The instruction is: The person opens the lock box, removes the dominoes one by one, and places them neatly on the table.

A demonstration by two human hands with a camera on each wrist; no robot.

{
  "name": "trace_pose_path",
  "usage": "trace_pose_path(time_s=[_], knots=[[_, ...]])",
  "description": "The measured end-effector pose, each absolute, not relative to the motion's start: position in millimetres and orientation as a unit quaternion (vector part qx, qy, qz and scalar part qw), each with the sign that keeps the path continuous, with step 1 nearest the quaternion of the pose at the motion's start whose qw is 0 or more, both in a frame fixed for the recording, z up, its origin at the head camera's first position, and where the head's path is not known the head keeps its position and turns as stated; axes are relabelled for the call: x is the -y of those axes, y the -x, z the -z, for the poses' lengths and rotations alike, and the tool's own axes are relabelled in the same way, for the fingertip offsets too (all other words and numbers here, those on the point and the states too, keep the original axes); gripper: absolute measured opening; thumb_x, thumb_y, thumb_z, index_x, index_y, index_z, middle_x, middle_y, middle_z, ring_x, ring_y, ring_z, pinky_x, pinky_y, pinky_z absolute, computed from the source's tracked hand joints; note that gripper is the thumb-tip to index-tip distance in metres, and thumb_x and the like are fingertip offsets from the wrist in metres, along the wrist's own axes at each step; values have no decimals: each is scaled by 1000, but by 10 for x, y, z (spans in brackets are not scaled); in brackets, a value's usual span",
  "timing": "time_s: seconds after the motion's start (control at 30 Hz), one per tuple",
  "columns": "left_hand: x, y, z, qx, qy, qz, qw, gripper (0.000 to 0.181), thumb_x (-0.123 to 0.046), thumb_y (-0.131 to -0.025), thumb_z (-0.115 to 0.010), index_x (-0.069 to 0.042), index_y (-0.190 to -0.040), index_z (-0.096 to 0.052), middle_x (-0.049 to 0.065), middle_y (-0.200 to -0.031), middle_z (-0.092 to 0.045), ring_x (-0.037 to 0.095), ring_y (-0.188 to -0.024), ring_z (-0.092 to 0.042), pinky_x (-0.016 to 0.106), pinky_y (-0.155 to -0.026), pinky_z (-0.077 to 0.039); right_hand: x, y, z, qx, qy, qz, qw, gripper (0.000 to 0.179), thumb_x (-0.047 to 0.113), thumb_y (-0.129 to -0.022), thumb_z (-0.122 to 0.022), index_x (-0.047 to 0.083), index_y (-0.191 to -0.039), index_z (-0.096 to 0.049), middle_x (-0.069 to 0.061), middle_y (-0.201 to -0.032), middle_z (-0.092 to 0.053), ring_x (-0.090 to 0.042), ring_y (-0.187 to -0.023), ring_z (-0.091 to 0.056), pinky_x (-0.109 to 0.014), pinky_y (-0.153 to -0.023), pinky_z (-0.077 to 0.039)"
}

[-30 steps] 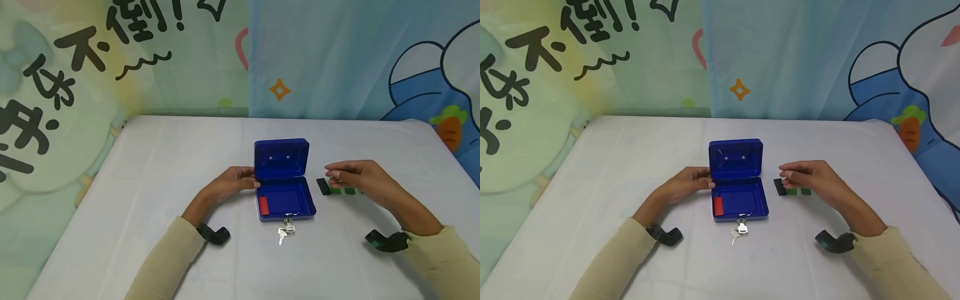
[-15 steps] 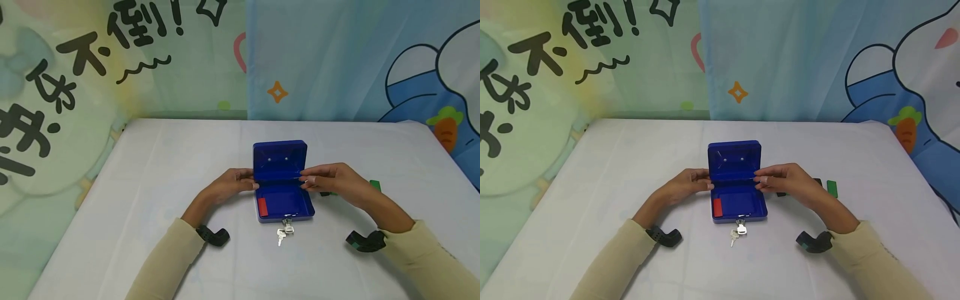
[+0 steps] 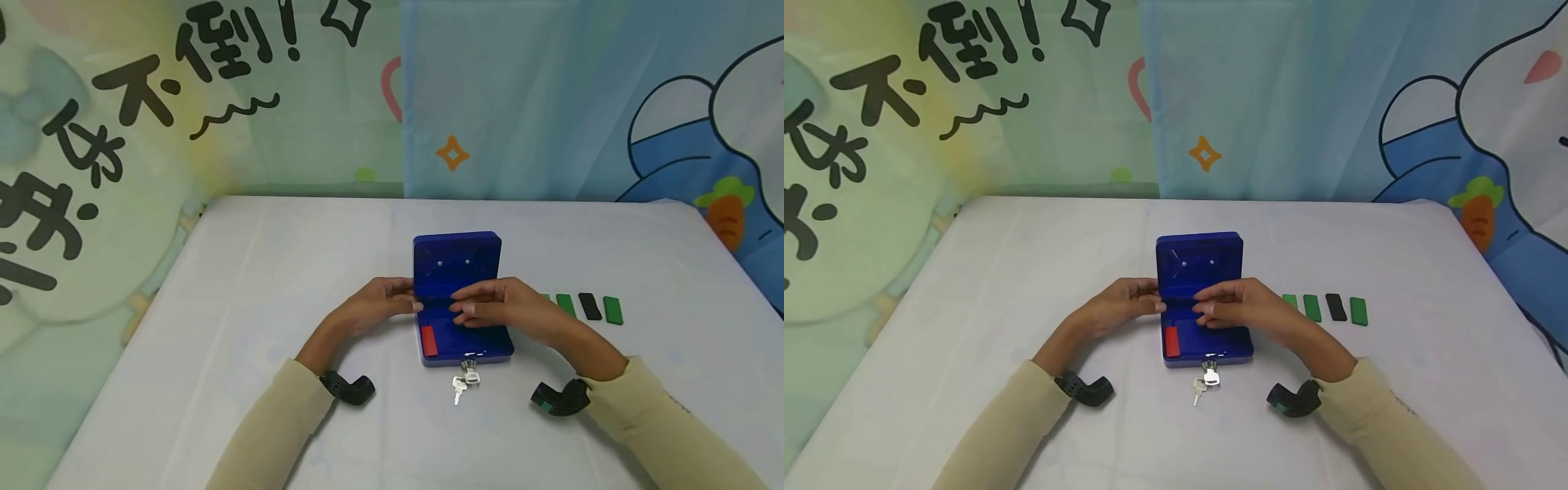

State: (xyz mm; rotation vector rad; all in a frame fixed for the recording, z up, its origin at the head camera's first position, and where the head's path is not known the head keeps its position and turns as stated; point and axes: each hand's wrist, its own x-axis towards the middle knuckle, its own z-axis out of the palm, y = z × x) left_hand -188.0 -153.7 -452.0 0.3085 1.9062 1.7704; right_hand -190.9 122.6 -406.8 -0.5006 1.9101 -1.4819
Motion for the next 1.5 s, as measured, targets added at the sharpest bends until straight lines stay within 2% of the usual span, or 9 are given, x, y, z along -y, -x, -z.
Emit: trace_pose_path(time_s=[0.43,0.63,0.9,1.07,1.27,1.4,1.5], knots=[[1549,1867,4542,-695,-112,-661,259,62,-13,-90,-69,4,-143,-42,10,-133,-58,19,-120,-56,30,-101,-43,-1000,1882,4104,-701,213,552,398,45,21,-103,-52,-10,-135,-49,-24,-132,-55,-33,-110,-62,-40,-93,-50],[1550,1869,4542,-695,-121,-660,256,61,-13,-90,-68,4,-143,-42,11,-134,-56,20,-121,-55,32,-102,-42,-908,1862,4119,-692,220,547,416,42,20,-104,-48,-9,-135,-50,-24,-128,-57,-34,-111,-61,-41,-93,-50],[1548,1866,4517,-703,-120,-652,256,61,-13,-90,-68,3,-143,-43,10,-133,-58,18,-121,-55,30,-102,-42,-849,1828,4105,-729,226,504,404,37,16,-103,-50,-6,-133,-54,-17,-121,-63,-28,-102,-64,-38,-87,-53],[1542,1876,4525,-703,-118,-652,257,61,-14,-91,-68,3,-143,-43,10,-133,-58,18,-120,-56,30,-102,-42,-874,1823,4099,-750,257,474,383,36,16,-100,-57,-1,-131,-58,-14,-123,-63,-26,-105,-63,-38,-90,-51],[1535,1885,4534,-699,-115,-657,258,60,-13,-90,-69,3,-142,-44,10,-132,-58,19,-118,-57,30,-101,-43,-879,1812,4126,-768,286,444,363,26,11,-95,-64,3,-119,-67,-8,-116,-65,-22,-102,-61,-34,-90,-50],[1530,1888,4534,-695,-113,-661,260,60,-12,-90,-70,3,-141,-44,10,-131,-59,19,-118,-57,30,-100,-44,-863,1790,4164,-767,304,437,358,20,9,-94,-64,5,-113,-69,-5,-109,-66,-22,-98,-60,-32,-88,-51],[1530,1887,4531,-697,-111,-659,260,60,-13,-90,-70,3,-142,-44,9,-131,-59,19,-117,-58,30,-100,-44,-856,1775,4183,-765,313,441,349,19,9,-95,-63,6,-113,-69,-5,-111,-66,-22,-100,-60,-33,-89,-51]])
